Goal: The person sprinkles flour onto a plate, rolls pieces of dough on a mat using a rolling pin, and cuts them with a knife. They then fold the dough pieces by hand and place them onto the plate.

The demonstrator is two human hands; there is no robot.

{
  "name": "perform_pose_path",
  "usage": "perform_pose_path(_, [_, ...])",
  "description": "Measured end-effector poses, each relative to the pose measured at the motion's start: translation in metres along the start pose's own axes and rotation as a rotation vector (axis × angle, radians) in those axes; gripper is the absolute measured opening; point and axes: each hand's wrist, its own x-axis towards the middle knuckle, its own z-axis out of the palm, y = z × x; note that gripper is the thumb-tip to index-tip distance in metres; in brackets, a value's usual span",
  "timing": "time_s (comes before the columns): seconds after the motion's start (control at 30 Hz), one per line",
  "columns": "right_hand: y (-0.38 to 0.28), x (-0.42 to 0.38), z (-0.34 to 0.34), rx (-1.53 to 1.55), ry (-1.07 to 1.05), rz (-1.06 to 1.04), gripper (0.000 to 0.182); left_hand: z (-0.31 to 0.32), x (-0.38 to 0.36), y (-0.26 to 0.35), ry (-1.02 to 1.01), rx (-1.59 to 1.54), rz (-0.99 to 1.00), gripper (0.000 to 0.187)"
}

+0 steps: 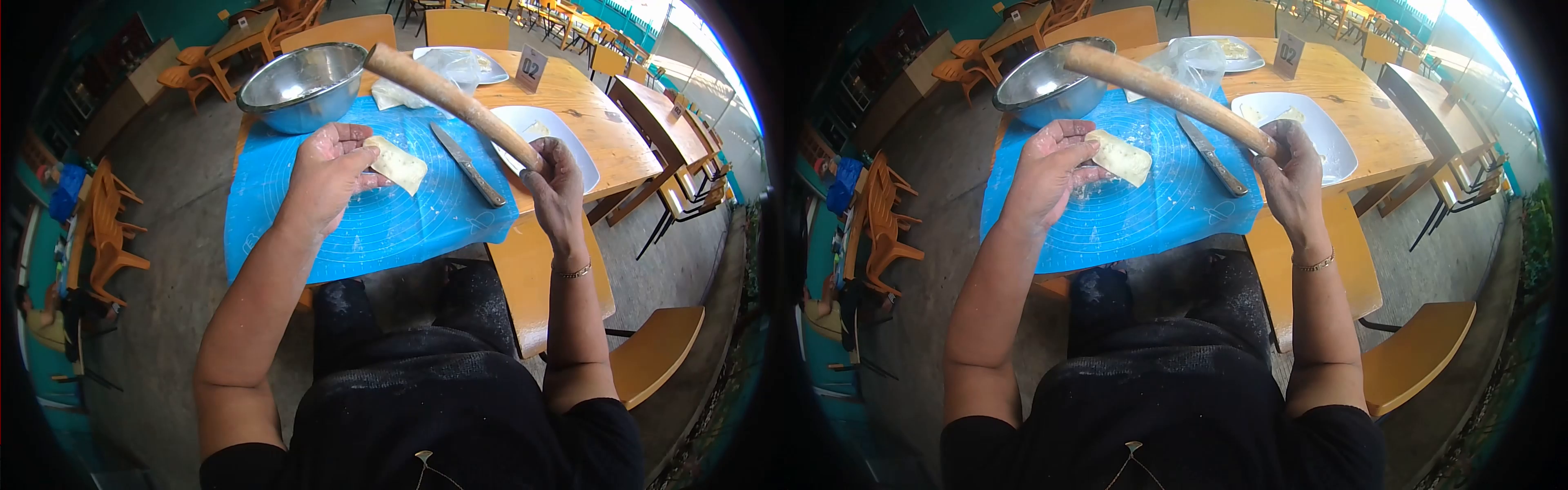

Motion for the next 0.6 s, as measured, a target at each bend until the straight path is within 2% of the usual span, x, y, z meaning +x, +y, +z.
perform_pose_path(0.03, [0.006, -0.001, 0.003, -0.027, -0.007, -0.019, 0.029, -0.003, -0.002, -0.006, 0.006, 0.000, 0.001, 0.034])
perform_pose_path(0.1, [0.008, -0.003, 0.007, -0.054, -0.016, -0.041, 0.029, -0.012, -0.001, -0.037, 0.164, 0.053, 0.029, 0.034])
perform_pose_path(0.13, [0.005, -0.006, 0.011, -0.057, -0.037, 0.014, 0.028, -0.021, -0.002, -0.057, 0.166, 0.054, 0.033, 0.034])
perform_pose_path(0.2, [0.007, -0.011, 0.017, -0.024, -0.076, 0.097, 0.026, -0.041, -0.010, -0.084, 0.285, 0.386, 0.004, 0.033])
perform_pose_path(0.23, [0.008, -0.014, 0.020, -0.023, -0.076, 0.100, 0.026, -0.048, -0.015, -0.086, 0.284, 0.388, 0.001, 0.033])
perform_pose_path(0.3, [0.009, -0.019, 0.026, -0.083, -0.159, 0.123, 0.025, -0.052, -0.030, -0.067, 0.362, 0.651, -0.125, 0.030])
perform_pose_path(0.37, [0.012, -0.021, 0.033, -0.070, -0.196, 0.134, 0.022, -0.065, -0.036, -0.071, 0.375, 0.720, -0.096, 0.029])
perform_pose_path(0.43, [0.006, -0.023, 0.038, -0.168, -0.289, -0.038, 0.022, -0.069, -0.043, -0.070, 0.306, 1.045, 0.018, 0.032])
perform_pose_path(0.6, [-0.002, -0.026, 0.052, -0.317, -0.429, 0.017, 0.034, -0.079, -0.054, -0.062, 0.436, 1.141, 0.057, 0.035])
